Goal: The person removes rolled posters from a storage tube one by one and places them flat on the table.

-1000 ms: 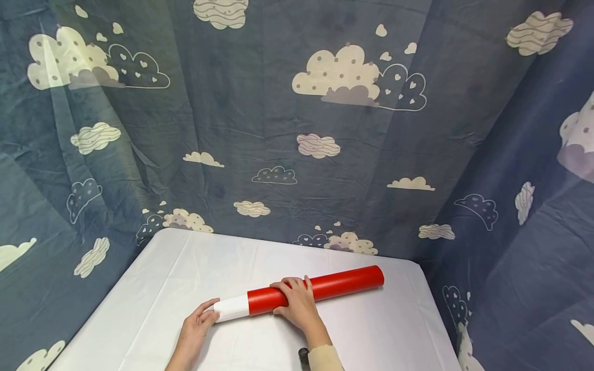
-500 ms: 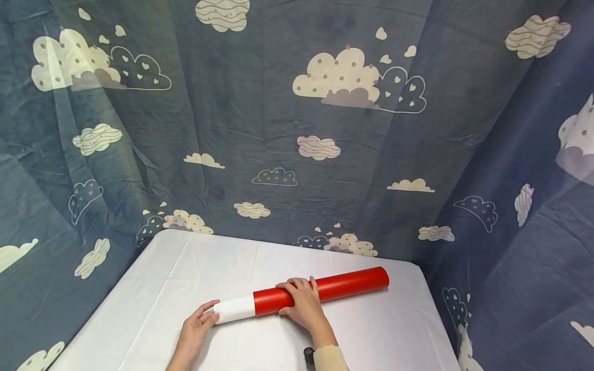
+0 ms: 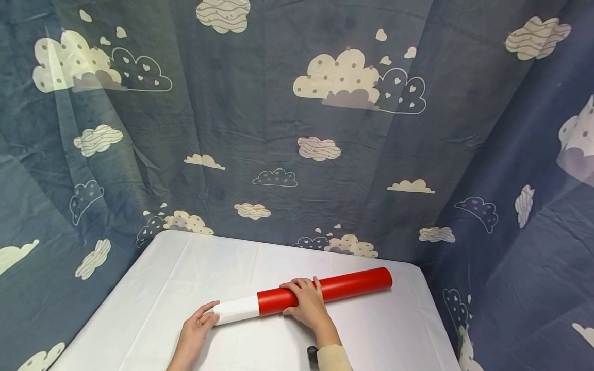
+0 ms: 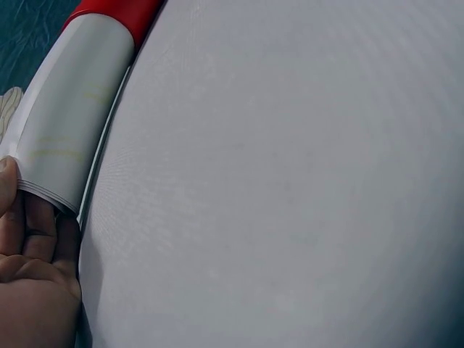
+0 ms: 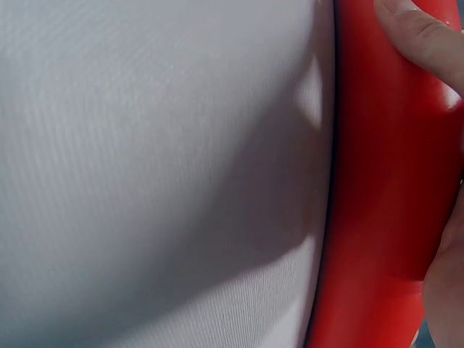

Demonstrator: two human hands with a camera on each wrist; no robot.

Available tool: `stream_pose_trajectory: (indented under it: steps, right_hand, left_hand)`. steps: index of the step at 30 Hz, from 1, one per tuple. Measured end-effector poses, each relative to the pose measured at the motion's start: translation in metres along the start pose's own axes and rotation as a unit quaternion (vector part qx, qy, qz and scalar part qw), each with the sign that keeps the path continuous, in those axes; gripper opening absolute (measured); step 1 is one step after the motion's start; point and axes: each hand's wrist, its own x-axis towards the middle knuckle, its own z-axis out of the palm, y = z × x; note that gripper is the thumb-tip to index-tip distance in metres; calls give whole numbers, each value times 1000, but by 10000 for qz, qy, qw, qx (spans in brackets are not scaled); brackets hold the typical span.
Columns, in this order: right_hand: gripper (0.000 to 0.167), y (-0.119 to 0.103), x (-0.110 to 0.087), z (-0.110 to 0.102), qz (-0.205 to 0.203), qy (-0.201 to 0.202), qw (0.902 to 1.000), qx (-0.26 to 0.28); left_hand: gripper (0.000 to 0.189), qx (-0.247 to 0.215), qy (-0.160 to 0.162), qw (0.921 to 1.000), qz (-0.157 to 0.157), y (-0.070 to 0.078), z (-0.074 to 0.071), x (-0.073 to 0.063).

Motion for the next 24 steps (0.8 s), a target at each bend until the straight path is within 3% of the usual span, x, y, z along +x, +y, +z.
stream_pose_trajectory:
  steps: [24]
  right_hand:
    - [62, 16, -2, -12, 186, -124, 9997, 70]
  left_hand:
    - [44, -20, -31, 10000, 25, -1, 0, 0]
